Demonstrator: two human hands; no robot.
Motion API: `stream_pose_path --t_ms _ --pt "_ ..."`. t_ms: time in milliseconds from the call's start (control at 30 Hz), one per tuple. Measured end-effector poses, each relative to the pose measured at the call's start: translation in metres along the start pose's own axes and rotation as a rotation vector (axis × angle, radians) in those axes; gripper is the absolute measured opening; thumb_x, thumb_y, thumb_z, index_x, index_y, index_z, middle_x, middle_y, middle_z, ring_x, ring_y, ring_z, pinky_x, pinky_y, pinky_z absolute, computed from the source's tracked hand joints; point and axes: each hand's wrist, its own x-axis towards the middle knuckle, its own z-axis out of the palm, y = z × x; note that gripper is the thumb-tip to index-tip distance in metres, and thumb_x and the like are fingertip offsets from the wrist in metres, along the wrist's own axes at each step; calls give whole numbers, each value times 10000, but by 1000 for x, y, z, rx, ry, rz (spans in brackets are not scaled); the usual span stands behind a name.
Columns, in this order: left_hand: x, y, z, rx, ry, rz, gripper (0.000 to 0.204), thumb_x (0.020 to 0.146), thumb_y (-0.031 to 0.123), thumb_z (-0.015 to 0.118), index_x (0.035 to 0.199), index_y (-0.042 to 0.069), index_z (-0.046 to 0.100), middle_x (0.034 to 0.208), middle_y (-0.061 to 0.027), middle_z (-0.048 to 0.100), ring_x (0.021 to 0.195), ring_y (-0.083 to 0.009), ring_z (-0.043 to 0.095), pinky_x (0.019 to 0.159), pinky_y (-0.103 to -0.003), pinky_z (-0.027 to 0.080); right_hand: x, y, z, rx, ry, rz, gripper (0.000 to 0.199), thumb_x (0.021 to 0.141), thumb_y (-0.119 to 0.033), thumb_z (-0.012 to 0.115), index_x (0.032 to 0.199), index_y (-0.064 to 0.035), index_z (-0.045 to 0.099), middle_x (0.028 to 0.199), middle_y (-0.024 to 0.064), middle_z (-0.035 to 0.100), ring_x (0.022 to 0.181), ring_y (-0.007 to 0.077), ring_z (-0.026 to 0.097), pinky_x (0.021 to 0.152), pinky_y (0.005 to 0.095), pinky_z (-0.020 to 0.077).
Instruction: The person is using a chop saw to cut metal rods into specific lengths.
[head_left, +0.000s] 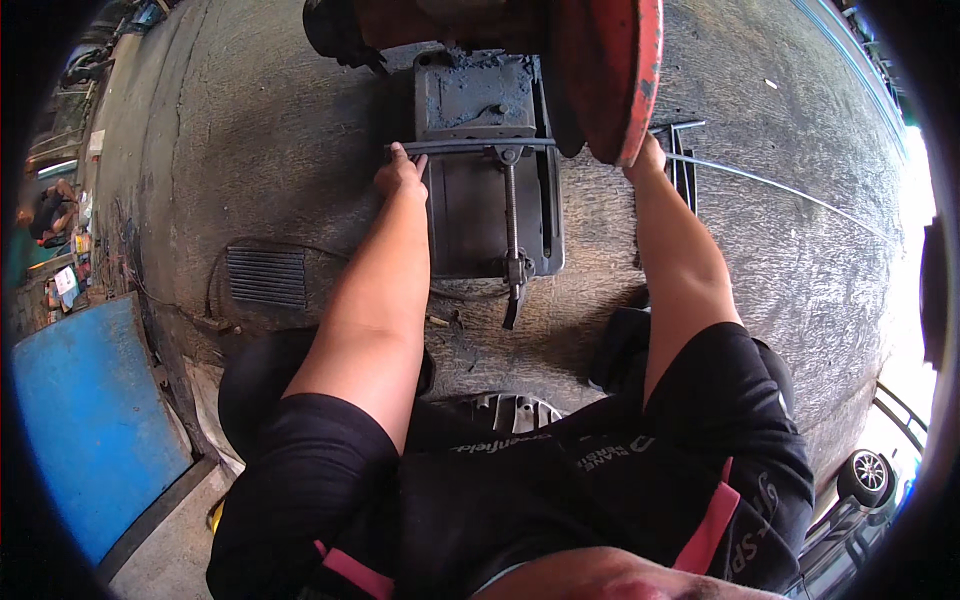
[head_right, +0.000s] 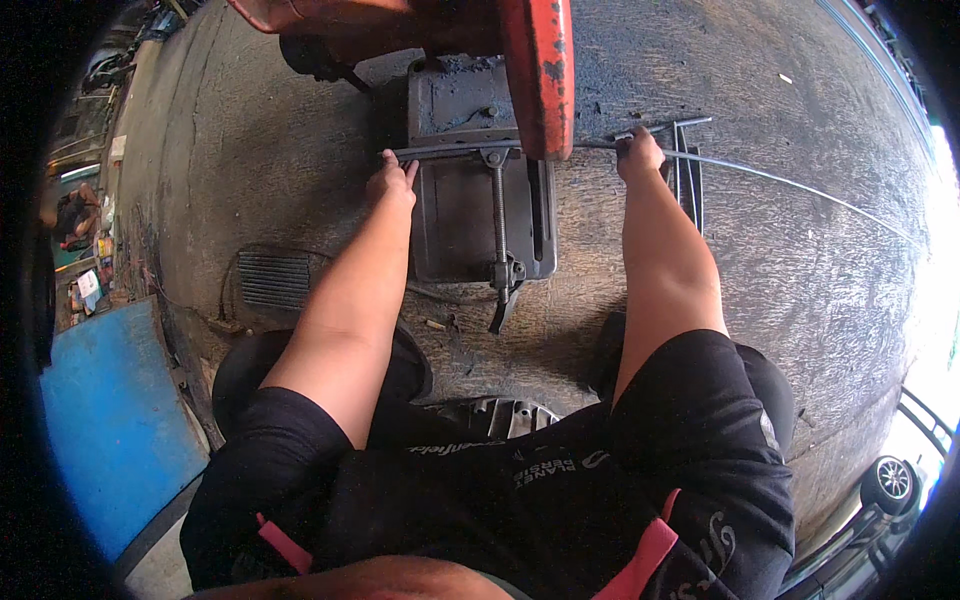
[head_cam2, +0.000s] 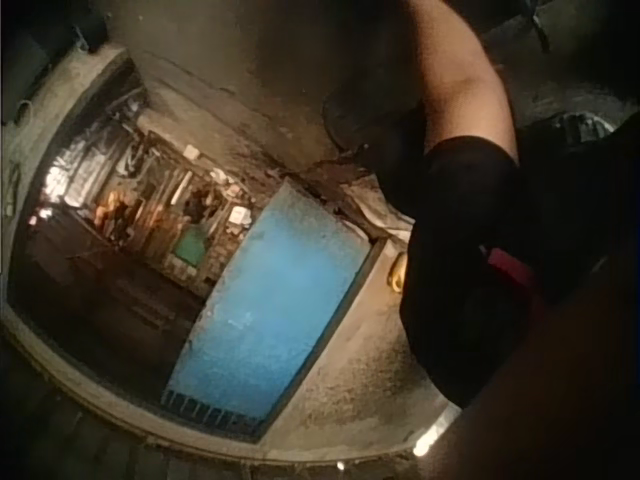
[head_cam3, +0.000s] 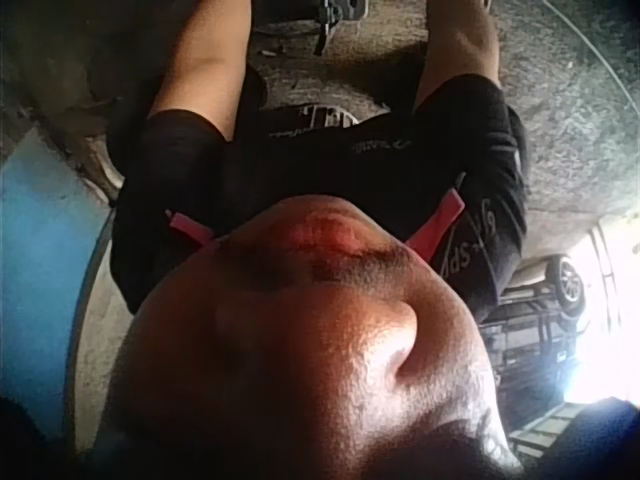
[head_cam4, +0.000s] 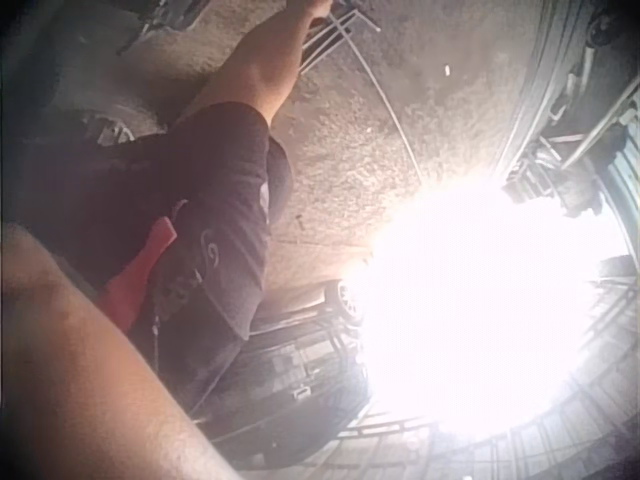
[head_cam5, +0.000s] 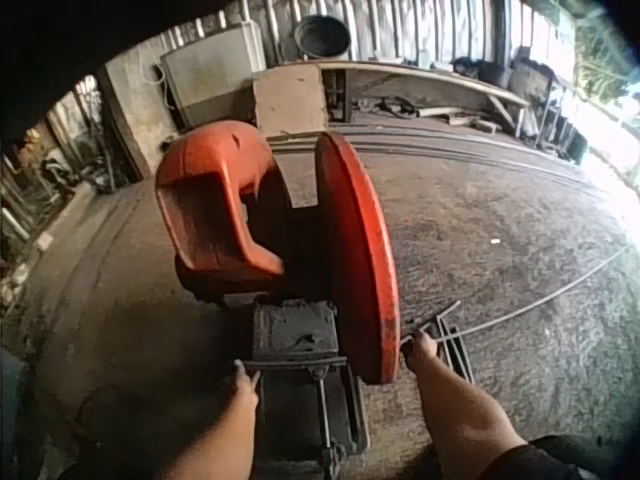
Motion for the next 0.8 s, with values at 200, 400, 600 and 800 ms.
stream_pose_path --t_ms 200,400,600,800 --pt "6 -3 -2 -59 6 13 350 932 144 539 1083 -165 473 1030 -198 582 905 -306 632 766 -355 614 28 30 -11 -27 38 -13 202 779 -63 630 905 60 530 787 143 567 624 223 570 510 331 482" --pt "10 -5 -3 -44 3 43 339 936 135 529 1114 -145 463 1048 -200 576 922 -309 626 774 -370 613 50 47 -16 108 -9 -99 195 781 -76 631 915 35 544 788 157 567 624 240 578 501 352 491" --pt "12 -2 -3 -64 49 26 340 910 86 565 1164 -125 482 1122 -240 549 897 -335 633 710 -366 632 5 7 8 266 101 122 124 815 -81 564 861 31 536 731 144 545 573 255 565 526 355 507" --pt "12 -3 -1 -38 43 34 349 914 108 565 1101 -168 464 1045 -215 585 906 -297 637 746 -383 622 8 8 10 312 68 92 120 809 -72 574 869 22 531 741 136 539 564 246 554 505 341 496"
